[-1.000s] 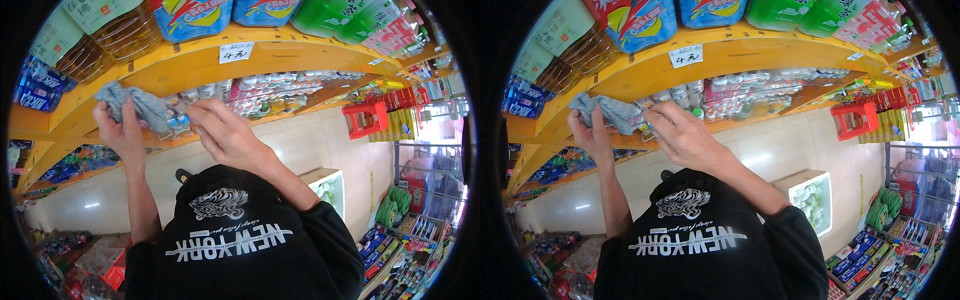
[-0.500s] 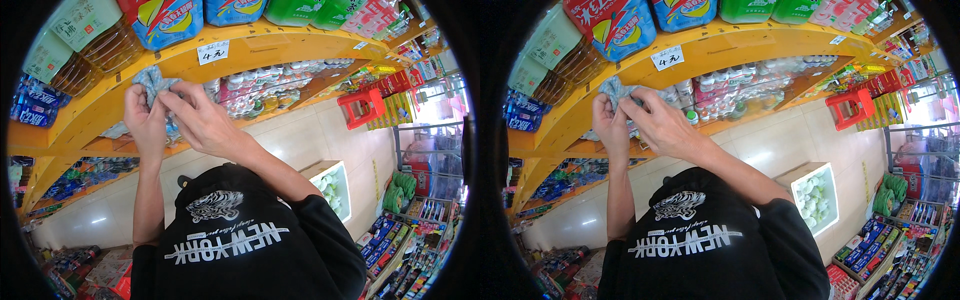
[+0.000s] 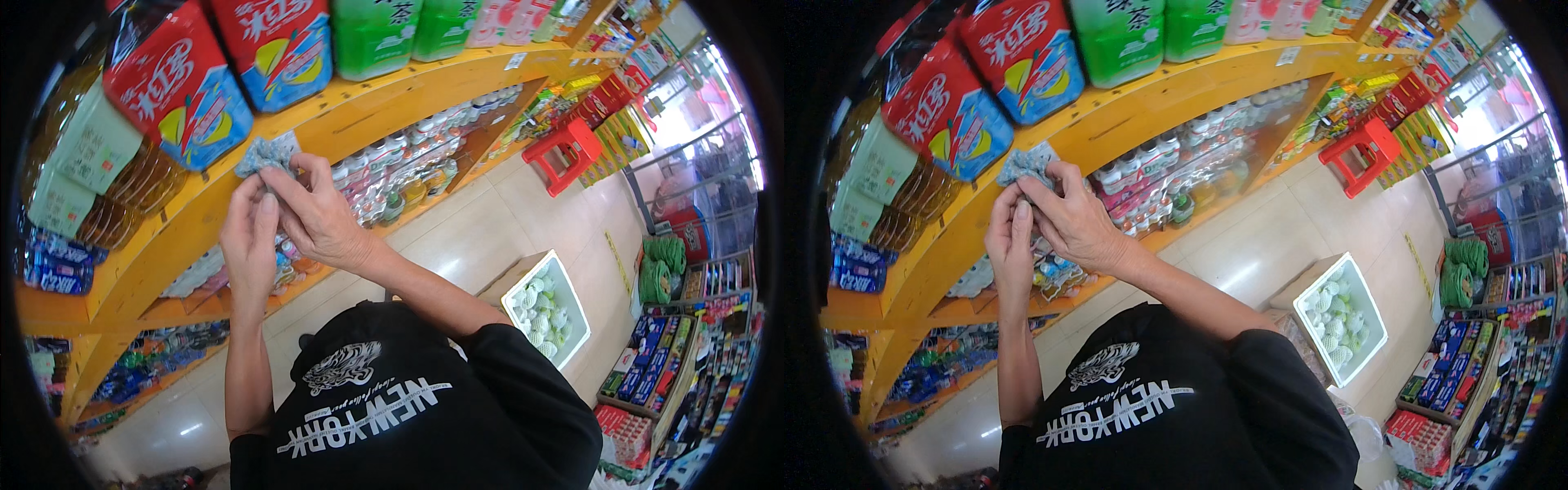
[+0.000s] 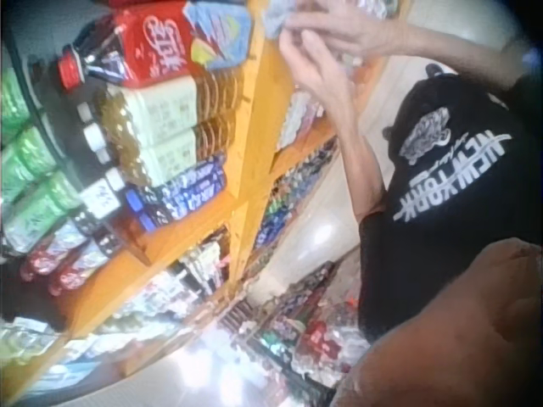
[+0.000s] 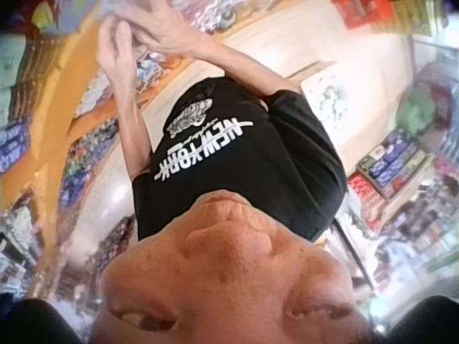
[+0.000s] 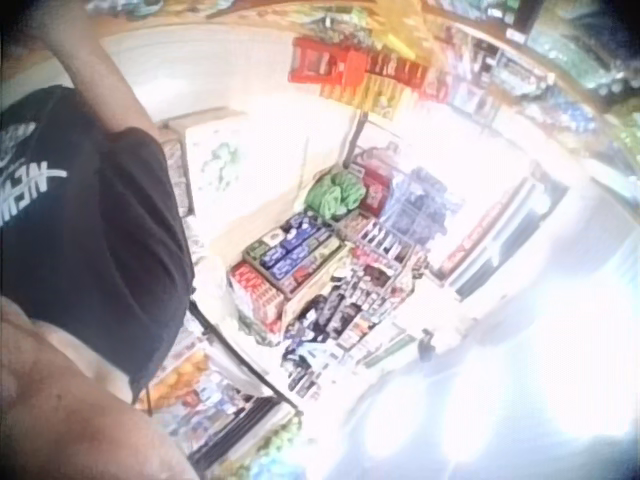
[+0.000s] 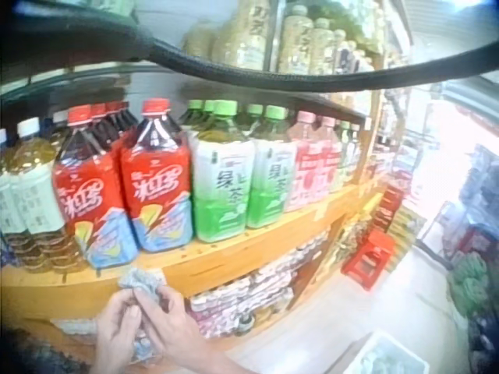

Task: The person wipes the front edge of a yellow store shelf with a cloth, then picks up and wipes individual beverage bottles before placing them back. The person moves along the aisle, repeating the wiping and bottle-handling actions across multiple shelves.

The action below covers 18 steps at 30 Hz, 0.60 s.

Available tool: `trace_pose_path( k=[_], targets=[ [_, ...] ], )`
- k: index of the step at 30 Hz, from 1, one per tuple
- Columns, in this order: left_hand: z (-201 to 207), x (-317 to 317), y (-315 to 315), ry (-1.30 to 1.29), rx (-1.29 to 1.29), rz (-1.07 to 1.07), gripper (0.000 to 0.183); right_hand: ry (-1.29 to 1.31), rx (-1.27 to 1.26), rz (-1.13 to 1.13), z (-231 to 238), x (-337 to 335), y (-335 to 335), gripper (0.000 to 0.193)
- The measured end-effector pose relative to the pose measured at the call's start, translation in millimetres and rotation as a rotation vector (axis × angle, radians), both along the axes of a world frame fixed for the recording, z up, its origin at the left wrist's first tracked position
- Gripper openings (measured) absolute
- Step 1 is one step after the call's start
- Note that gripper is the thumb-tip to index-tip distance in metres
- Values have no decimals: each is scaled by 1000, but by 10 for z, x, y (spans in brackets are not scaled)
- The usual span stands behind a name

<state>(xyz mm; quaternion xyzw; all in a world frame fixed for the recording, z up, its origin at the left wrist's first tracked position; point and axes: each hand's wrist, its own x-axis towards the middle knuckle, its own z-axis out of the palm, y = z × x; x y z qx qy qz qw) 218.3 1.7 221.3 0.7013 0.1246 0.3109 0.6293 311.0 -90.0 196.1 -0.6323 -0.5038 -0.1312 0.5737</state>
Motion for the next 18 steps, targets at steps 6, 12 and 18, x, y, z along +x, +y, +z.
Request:
trace_pose_path(
  k=[6,12,18],
  targets=[
    [61,188,-83,57,98,-159,38,-25,24,-65,-95,279,-116,43],
    [125,178,-89,97,227,-87,37,-24,116,-14,-111,319,-66,40],
    [42,108,67,75,266,-18,33,-59,109,-41,-139,386,-42,43]
  ],
)
